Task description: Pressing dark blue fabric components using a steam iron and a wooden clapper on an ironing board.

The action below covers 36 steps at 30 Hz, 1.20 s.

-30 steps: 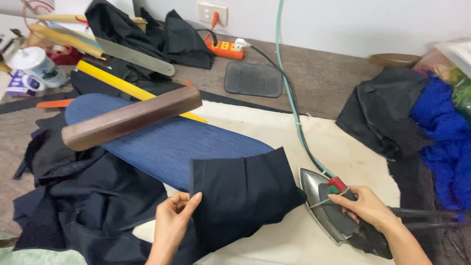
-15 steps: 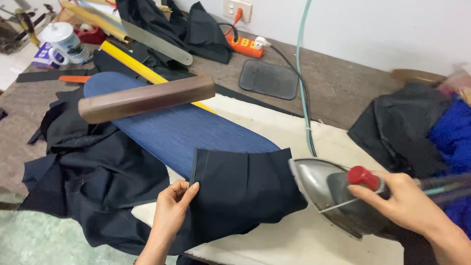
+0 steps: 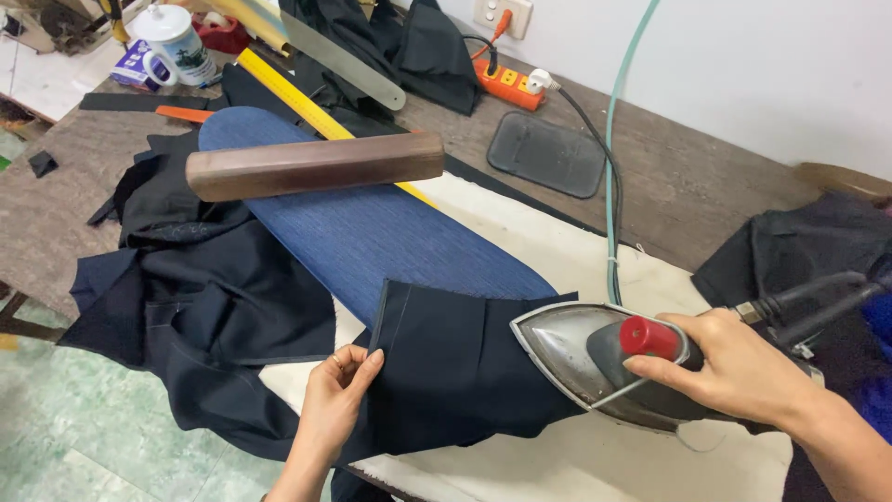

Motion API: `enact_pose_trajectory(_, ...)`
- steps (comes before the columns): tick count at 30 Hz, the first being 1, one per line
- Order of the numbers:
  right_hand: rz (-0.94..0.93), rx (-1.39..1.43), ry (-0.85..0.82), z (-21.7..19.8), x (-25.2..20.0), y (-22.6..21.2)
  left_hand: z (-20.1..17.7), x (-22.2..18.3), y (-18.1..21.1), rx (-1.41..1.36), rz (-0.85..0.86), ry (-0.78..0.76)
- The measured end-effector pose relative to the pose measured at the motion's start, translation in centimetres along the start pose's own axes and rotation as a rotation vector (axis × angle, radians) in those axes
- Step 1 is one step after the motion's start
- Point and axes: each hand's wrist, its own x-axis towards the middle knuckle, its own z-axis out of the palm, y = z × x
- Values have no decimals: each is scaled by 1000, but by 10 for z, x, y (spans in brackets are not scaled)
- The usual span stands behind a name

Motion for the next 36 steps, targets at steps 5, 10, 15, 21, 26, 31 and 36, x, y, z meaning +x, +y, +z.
enact_pose_trajectory(5, -44, -37, -12, -7, 8, -5, -6, 1, -12, -15, -8, 11)
enact_pose_trajectory(10, -113, -62, 30, -16, 10, -23, -4, -6, 5, -5, -43, 23)
enact_pose_trajectory(15, -54, -264, -74, -12, 9, -50, -5, -6, 6, 0, -48, 1)
enact_pose_trajectory(21, -87, -400, -176, 2, 15, -86, -9, -1, -5, -14, -33, -3)
enact_pose_trajectory(26, -177, -434, -169, 13, 17, -107, -13, 3, -12, -1, -25, -22)
enact_pose_trajectory(31, -206, -469, -185, 30, 5, -119, -33, 19, -16, 19, 41, -15)
enact_pose_trajectory(36, -364, -537, -217, 53, -22, -120, -49, 39, 87, 806, 956, 348)
